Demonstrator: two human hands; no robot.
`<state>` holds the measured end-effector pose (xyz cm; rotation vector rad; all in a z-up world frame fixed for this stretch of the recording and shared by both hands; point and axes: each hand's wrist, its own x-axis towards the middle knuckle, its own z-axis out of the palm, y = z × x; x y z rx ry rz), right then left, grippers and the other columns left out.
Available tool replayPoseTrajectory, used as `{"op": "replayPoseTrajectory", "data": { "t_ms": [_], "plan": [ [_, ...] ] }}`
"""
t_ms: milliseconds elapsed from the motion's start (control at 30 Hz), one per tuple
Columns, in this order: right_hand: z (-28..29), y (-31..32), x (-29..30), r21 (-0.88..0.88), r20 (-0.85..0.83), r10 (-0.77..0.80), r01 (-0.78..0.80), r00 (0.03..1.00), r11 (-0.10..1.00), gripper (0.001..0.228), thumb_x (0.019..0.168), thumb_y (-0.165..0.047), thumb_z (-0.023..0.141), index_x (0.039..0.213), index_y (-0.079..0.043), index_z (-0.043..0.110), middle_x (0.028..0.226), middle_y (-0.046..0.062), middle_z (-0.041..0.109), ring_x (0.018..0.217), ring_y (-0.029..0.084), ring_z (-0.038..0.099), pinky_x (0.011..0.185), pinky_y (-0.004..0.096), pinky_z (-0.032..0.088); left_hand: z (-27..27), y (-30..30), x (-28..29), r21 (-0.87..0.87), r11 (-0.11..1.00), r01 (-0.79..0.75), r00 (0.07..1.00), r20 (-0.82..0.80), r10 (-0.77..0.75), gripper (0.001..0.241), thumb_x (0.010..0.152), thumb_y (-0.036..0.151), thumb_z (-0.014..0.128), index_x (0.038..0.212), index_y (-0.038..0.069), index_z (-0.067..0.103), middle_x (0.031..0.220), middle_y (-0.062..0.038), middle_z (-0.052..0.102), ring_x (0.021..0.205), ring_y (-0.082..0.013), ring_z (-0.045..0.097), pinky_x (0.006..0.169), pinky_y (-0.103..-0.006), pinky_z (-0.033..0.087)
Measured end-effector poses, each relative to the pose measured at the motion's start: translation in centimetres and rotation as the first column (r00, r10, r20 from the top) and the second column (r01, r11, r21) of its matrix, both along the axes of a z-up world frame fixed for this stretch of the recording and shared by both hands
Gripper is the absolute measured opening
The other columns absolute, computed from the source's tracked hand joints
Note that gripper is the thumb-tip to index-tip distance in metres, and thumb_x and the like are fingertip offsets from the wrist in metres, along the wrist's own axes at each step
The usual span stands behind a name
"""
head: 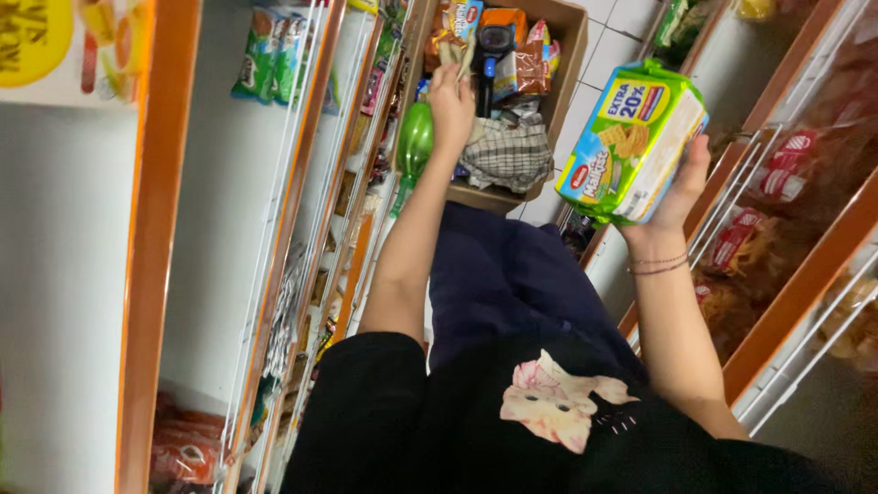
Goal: The person scans various snack packages with a handheld scanner and places them on store shelves, occasionally wiping items with a cloth.
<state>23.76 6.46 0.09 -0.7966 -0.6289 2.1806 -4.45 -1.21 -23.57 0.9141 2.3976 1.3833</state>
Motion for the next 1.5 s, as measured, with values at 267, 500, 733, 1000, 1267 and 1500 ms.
{"op": "replayPoseTrajectory", "data": {
  "t_ms": [267,500,733,1000,1267,1500],
  "plan": [
    [-4.4,-0.6,4.4,-0.142,-0.065,-0.081,0.071,0.995,0.987,0.067,0.101,-0.051,0.054,0.155,-0.010,0.051,0.151,0.010,0.059,0.133,0.027,0.060,0.117,0.043,0.048,4.6,-1.6,3.4,-0.184,0.883,0.432,0.879,-0.135,-0.458,0.063,0.091,0.037,0.078,0.143,0.012,0.052,0.141,-0.017,0.051,0.136,-0.0369,0.045,0.114,-0.0544,0.038],
    [-5.6,-1.1,4.4,-0.033,0.021,-0.024,0.025,0.999,0.999,0.117,0.083,-0.083,0.064,0.168,-0.009,0.034,0.158,0.010,0.048,0.143,0.029,0.049,0.124,0.048,0.041,5.5,-5.4,7.0,-0.522,0.608,0.598,0.583,-0.237,-0.777,0.104,0.054,0.024,0.089,0.151,0.029,0.051,0.144,-0.016,0.052,0.132,-0.0386,0.048,0.111,-0.0655,0.025],
    [-2.5,-1.4,1.8,-0.088,-0.173,0.143,-0.160,0.974,0.983,0.131,0.063,-0.086,0.073,0.163,-0.014,0.028,0.156,0.022,0.044,0.144,0.047,0.044,0.111,0.066,0.042,5.2,-5.8,5.5,-0.221,0.826,0.519,0.823,-0.134,-0.553,0.081,0.066,0.015,0.086,0.141,0.019,0.056,0.125,-0.011,0.064,0.127,-0.0303,0.058,0.121,-0.0711,0.011],
    [-1.6,0.9,3.0,0.003,-0.161,0.236,-0.238,0.958,0.971,0.115,0.071,-0.040,0.096,0.159,-0.002,0.033,0.154,0.021,0.051,0.141,0.035,0.053,0.120,0.052,0.044,17.5,-7.2,6.4,0.329,0.934,-0.141,0.414,0.876,-0.246,0.055,0.094,0.021,0.070,0.132,-0.014,0.051,0.128,-0.019,0.067,0.121,-0.0272,0.062,0.108,-0.0407,0.046],
    [-4.0,-1.7,1.1,0.283,0.280,0.320,-0.397,0.905,0.873,0.094,0.078,-0.023,0.093,0.154,-0.001,0.042,0.129,0.006,0.059,0.121,0.020,0.059,0.104,0.038,0.050,32.5,-3.2,10.0,0.408,0.852,0.327,0.902,0.134,-0.410,0.080,0.085,0.024,0.084,0.151,0.005,0.043,0.156,-0.023,0.044,0.145,-0.0354,0.042,0.124,-0.0399,0.033],
    [-0.1,-0.8,-1.4,0.234,0.164,0.170,-0.206,0.972,0.950,0.067,0.095,-0.025,0.075,0.150,0.001,0.047,0.142,0.011,0.062,0.127,0.023,0.063,0.108,0.038,0.054,34.2,-4.9,12.0,0.315,0.777,0.544,0.825,-0.368,-0.428,0.048,0.082,0.012,0.081,0.128,0.017,0.069,0.147,-0.022,0.053,0.144,-0.0446,0.049,0.123,-0.0498,0.039]
  ]
}}
